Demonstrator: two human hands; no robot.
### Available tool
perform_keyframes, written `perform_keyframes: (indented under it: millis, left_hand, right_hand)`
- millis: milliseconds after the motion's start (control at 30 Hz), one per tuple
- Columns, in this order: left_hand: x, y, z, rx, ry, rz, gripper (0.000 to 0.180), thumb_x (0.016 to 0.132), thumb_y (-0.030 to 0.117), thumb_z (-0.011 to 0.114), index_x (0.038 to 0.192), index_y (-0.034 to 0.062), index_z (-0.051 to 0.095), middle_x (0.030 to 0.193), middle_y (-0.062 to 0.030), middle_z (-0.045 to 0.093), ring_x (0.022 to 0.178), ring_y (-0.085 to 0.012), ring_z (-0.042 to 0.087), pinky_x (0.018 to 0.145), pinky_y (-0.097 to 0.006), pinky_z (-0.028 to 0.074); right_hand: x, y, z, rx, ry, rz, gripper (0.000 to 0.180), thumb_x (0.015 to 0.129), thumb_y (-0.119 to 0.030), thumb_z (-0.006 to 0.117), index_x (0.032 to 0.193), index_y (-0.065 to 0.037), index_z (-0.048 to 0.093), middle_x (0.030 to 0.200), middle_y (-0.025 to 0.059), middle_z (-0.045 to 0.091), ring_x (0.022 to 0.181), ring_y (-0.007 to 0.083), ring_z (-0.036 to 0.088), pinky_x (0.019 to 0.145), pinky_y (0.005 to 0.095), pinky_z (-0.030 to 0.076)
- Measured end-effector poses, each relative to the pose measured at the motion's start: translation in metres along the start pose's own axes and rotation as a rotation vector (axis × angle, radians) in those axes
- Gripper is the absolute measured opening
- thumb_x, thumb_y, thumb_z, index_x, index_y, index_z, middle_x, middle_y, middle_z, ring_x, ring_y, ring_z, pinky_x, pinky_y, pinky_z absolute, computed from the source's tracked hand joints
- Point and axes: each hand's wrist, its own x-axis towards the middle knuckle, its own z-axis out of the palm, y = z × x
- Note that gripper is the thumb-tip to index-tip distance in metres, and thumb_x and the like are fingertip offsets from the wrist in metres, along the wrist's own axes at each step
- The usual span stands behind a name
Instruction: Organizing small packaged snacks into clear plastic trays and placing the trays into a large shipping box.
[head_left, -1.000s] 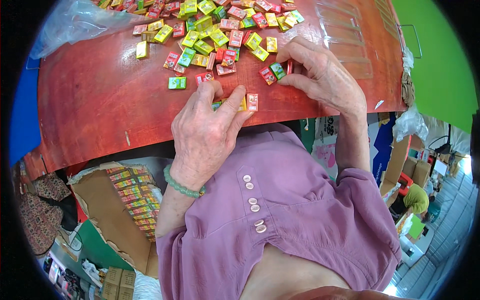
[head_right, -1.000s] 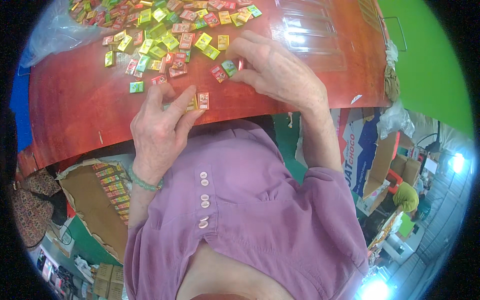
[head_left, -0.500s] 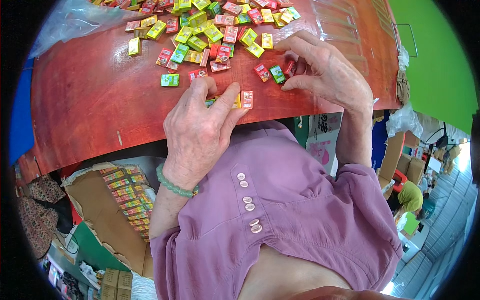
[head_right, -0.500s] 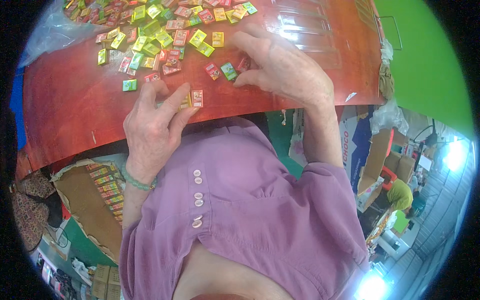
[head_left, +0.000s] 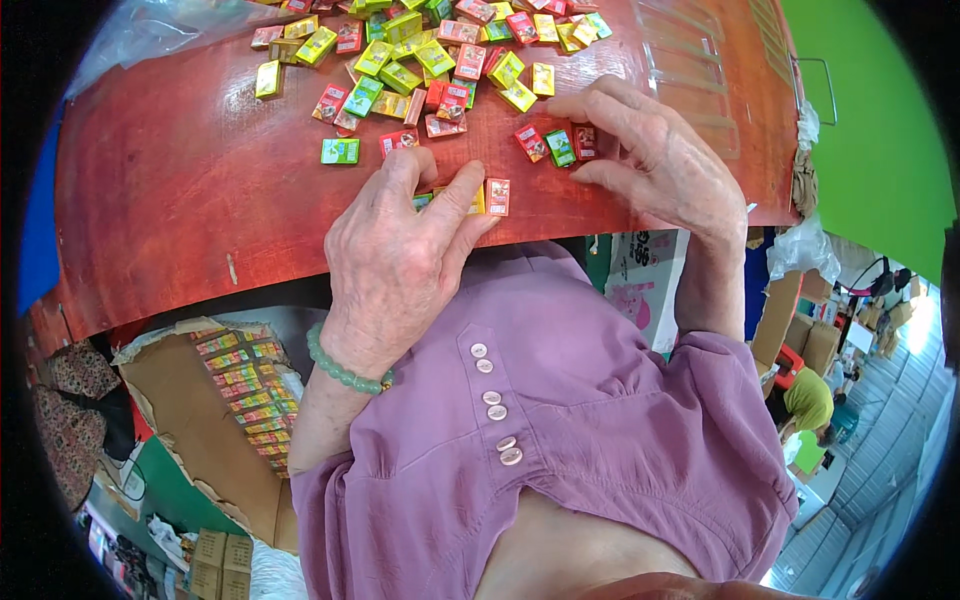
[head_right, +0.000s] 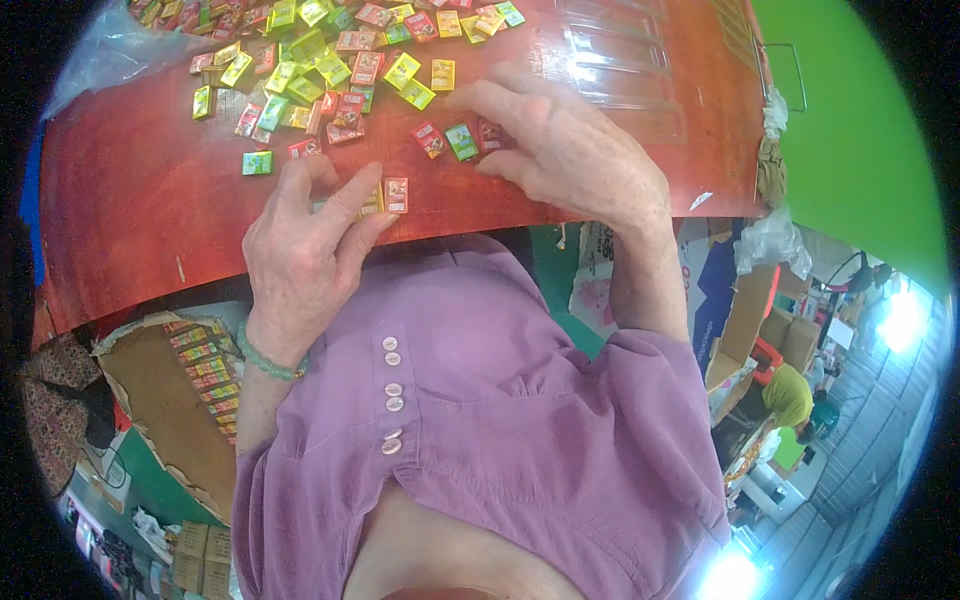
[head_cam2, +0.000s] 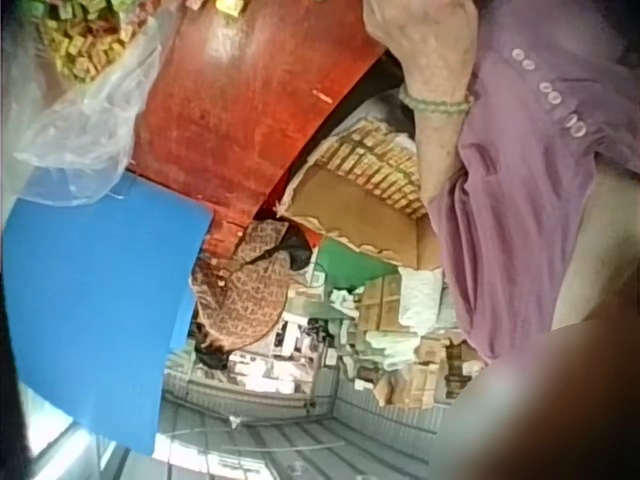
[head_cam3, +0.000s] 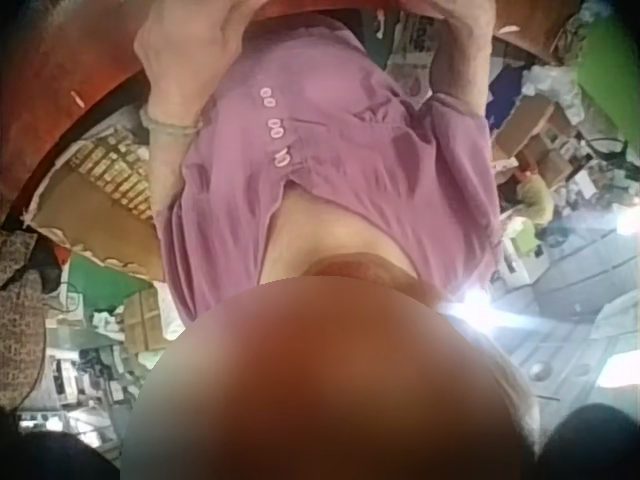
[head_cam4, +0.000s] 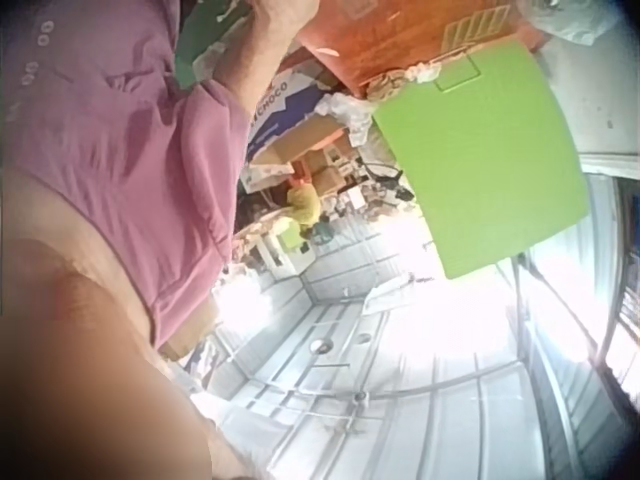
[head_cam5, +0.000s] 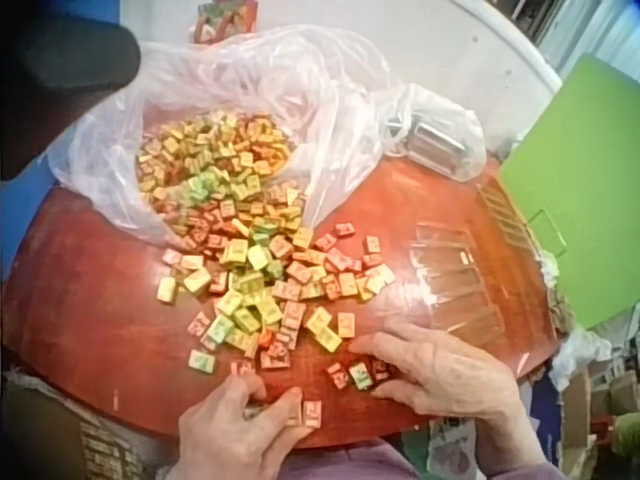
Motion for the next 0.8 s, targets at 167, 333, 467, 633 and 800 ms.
perform_keyframes:
  millis: [167, 333, 467, 633, 800]
  left_hand:
    - [0.000, 0.001, 0.000, 0.016, 0.002, 0.008, 0.035, 0.081, 0.025, 0.080, 0.111, 0.0085, 0.073, 0.099, -0.0082, 0.054, 0.084, -0.0239, 0.063, 0.068, -0.037, 0.055]
    - [-0.001, 0.000, -0.001, 0.030, -0.010, 0.014, 0.036, 0.081, 0.025, 0.080, 0.112, 0.0082, 0.073, 0.099, -0.0084, 0.054, 0.085, -0.0239, 0.063, 0.070, -0.037, 0.055]
    - [0.003, 0.001, -0.010, -0.017, -0.075, 0.012, 0.046, 0.079, 0.023, 0.081, 0.119, 0.0061, 0.069, 0.102, -0.0094, 0.055, 0.088, -0.0262, 0.064, 0.072, -0.039, 0.055]
    - [0.005, -0.004, -0.015, -0.079, -0.145, 0.013, 0.054, 0.076, 0.018, 0.083, 0.125, 0.0038, 0.065, 0.108, -0.0110, 0.058, 0.093, -0.0294, 0.065, 0.075, -0.042, 0.056]
    - [0.009, -0.004, -0.019, -0.144, -0.191, -0.009, 0.046, 0.078, 0.012, 0.081, 0.121, 0.0033, 0.067, 0.106, -0.0131, 0.060, 0.093, -0.0315, 0.066, 0.077, -0.041, 0.056]
  right_hand:
    - [0.003, -0.003, 0.011, -0.077, 0.024, -0.078, 0.051, 0.080, -0.019, 0.082, 0.127, -0.009, 0.065, 0.116, 0.0132, 0.060, 0.100, 0.0313, 0.064, 0.084, 0.0400, 0.054]
    - [0.006, -0.004, 0.016, -0.089, 0.016, -0.081, 0.042, 0.083, -0.022, 0.080, 0.120, -0.007, 0.066, 0.113, 0.0122, 0.061, 0.099, 0.0314, 0.066, 0.082, 0.0399, 0.055]
    - [0.002, -0.001, 0.025, -0.090, 0.125, -0.179, 0.034, 0.085, -0.021, 0.078, 0.113, -0.006, 0.066, 0.109, 0.0116, 0.062, 0.094, 0.0329, 0.066, 0.079, 0.0413, 0.055]
    - [-0.011, -0.011, 0.035, -0.085, 0.136, -0.186, 0.034, 0.085, -0.021, 0.078, 0.113, -0.007, 0.064, 0.106, 0.0119, 0.061, 0.090, 0.0345, 0.066, 0.076, 0.0428, 0.055]
    - [-0.020, -0.021, 0.045, -0.080, 0.164, -0.154, 0.035, 0.084, -0.022, 0.078, 0.113, -0.007, 0.064, 0.100, 0.0121, 0.059, 0.087, 0.0343, 0.065, 0.073, 0.0431, 0.054]
